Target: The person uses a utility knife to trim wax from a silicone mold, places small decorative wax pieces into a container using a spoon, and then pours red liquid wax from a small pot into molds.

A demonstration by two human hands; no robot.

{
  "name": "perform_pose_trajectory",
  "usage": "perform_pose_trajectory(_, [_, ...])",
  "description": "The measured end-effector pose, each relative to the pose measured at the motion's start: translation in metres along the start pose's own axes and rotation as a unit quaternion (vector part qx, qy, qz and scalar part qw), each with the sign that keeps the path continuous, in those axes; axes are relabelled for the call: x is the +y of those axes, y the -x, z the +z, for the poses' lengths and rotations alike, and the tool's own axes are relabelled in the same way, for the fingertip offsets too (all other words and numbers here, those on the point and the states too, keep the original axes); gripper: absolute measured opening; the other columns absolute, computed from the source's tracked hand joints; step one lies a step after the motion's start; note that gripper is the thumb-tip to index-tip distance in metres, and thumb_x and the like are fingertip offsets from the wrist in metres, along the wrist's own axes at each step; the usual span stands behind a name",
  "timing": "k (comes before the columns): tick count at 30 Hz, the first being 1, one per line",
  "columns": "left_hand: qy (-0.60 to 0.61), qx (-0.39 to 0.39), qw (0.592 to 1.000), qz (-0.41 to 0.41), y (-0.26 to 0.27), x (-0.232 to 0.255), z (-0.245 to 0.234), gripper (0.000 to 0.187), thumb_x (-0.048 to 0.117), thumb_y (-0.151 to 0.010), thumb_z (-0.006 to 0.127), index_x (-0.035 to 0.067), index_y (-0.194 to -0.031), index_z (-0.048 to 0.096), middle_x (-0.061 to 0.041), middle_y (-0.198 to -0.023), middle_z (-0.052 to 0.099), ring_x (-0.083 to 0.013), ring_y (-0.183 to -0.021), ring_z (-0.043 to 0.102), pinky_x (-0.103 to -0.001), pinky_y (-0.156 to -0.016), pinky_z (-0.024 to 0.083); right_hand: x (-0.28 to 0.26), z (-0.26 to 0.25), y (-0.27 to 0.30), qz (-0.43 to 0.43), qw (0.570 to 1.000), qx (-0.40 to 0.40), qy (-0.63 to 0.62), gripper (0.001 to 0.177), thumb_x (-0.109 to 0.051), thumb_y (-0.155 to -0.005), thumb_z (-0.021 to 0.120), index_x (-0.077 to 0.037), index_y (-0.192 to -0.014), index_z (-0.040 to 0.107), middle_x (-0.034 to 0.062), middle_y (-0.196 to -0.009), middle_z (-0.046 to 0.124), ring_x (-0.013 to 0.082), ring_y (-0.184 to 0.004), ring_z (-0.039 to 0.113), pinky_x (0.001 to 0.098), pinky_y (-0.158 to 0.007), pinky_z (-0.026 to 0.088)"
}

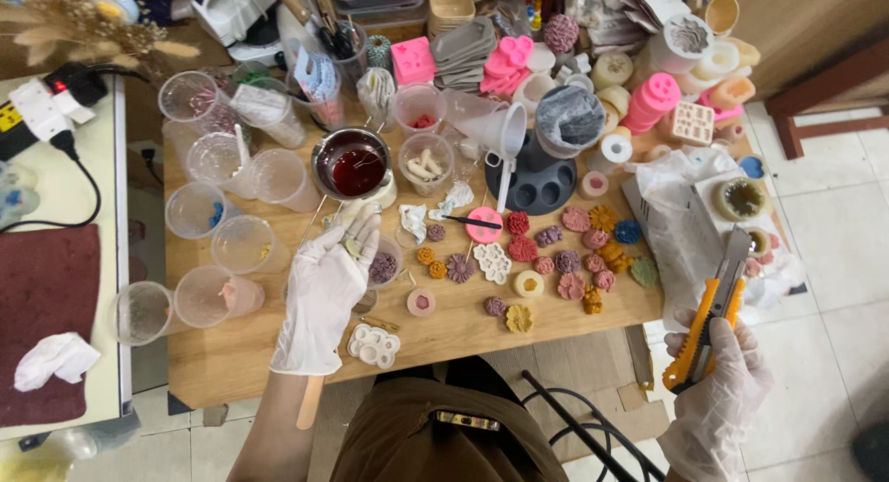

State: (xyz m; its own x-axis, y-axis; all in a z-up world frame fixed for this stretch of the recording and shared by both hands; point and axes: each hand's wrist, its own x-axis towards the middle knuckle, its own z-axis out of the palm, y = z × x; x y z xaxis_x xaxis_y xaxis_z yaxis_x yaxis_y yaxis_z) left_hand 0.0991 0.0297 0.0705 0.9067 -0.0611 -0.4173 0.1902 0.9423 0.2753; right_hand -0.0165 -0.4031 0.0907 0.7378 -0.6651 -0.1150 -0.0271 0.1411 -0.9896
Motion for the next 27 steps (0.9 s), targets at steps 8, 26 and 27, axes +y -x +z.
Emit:
perform_pose_trajectory(8, [-0.039, -0.025, 0.999, 0.027, 0.015, -0.009, -0.001, 0.043, 0.012, -0.099, 0.050, -0.010, -0.135, 0.055, -0.021, -0.140, 0.061, -0.0299, -0.132, 0.056, -0.040, -0.117, 0.041, -0.003, 0.012, -0.013, -0.049, 0.997, -0.034, -0.051, 0.016, -0.011, -0.116, 0.060, 0.003, -0.124, 0.062, 0.0180, -0.103, 0.070, 0.0206, -0.076, 0.066, 0.0311, -0.070, 0.055])
perform_pose_trajectory(26, [-0.020, -0.039, 0.998, 0.055, 0.004, 0.017, -0.010, 0.045, 0.012, -0.102, 0.051, -0.011, -0.140, 0.050, -0.024, -0.145, 0.055, -0.0322, -0.134, 0.055, -0.041, -0.120, 0.041, -0.001, -0.018, -0.039, -0.027, 0.998, -0.021, -0.046, 0.024, -0.014, -0.113, 0.057, -0.001, -0.132, 0.061, 0.0186, -0.106, 0.073, 0.0215, -0.072, 0.066, 0.0309, -0.066, 0.054])
perform_pose_trajectory(27, [0.001, -0.041, 0.997, 0.068, 0.009, 0.027, -0.014, 0.047, 0.013, -0.102, 0.051, -0.011, -0.142, 0.049, -0.022, -0.147, 0.053, -0.0328, -0.136, 0.053, -0.043, -0.120, 0.041, 0.000, -0.015, -0.042, -0.019, 0.998, -0.032, -0.046, 0.024, -0.014, -0.113, 0.057, -0.001, -0.132, 0.061, 0.0186, -0.106, 0.073, 0.0215, -0.072, 0.066, 0.0309, -0.066, 0.054])
